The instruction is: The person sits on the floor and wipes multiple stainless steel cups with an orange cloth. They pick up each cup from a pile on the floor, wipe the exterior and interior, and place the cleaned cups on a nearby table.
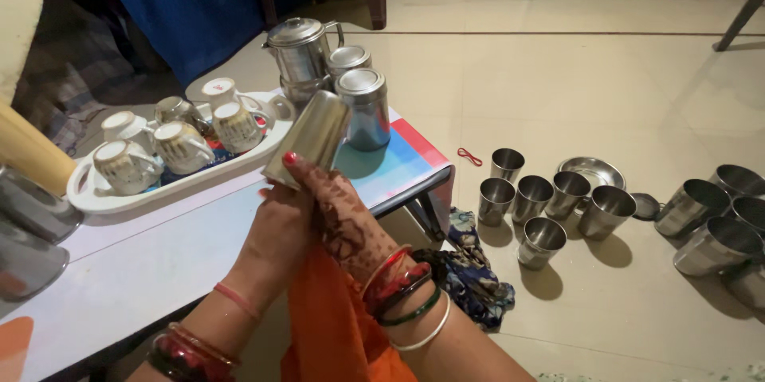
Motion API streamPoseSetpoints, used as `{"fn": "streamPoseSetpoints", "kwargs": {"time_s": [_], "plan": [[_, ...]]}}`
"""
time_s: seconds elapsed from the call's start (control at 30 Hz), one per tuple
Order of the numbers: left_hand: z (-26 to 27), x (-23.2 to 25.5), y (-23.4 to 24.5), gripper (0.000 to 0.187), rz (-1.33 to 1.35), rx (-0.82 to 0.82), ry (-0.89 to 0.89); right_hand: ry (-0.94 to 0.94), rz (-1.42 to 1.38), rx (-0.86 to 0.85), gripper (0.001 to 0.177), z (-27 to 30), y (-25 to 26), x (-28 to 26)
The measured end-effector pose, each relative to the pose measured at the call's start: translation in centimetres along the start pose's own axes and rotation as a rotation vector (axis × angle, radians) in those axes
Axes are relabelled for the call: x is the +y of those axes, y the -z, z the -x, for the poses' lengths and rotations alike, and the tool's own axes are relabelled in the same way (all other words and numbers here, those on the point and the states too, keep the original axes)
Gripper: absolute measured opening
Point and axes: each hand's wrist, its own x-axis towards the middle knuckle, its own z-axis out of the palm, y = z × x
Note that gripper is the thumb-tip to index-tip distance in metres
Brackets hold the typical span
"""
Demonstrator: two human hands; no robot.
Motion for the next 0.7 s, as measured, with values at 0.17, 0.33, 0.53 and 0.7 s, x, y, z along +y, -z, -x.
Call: {"fn": "streamPoseSetpoints", "kwargs": {"time_s": [0.17, 0.33, 0.53, 0.7], "plan": [[-0.4, 2.9, 5.7, 0.024, 0.206, 0.141, 0.109, 0.269, 0.304, 0.246, 0.061, -2.4, 2.9, -0.1], [-2.4, 4.0, 9.7, 0.033, 0.374, 0.399, 0.467, 0.309, 0.659, 0.307, 0.077, -3.6, 4.3, 0.1], [-4.7, 2.8, 7.6, 0.029, -0.02, 0.306, 0.024, 0.023, 0.32, 0.109, 0.075, -2.6, 2.8, 3.1], [-7.7, -0.9, 8.0, 0.032, 1.157, 0.086, 0.46, -0.067, 0.213, -0.049, 0.064, -1.3, 2.4, 2.3]]}}
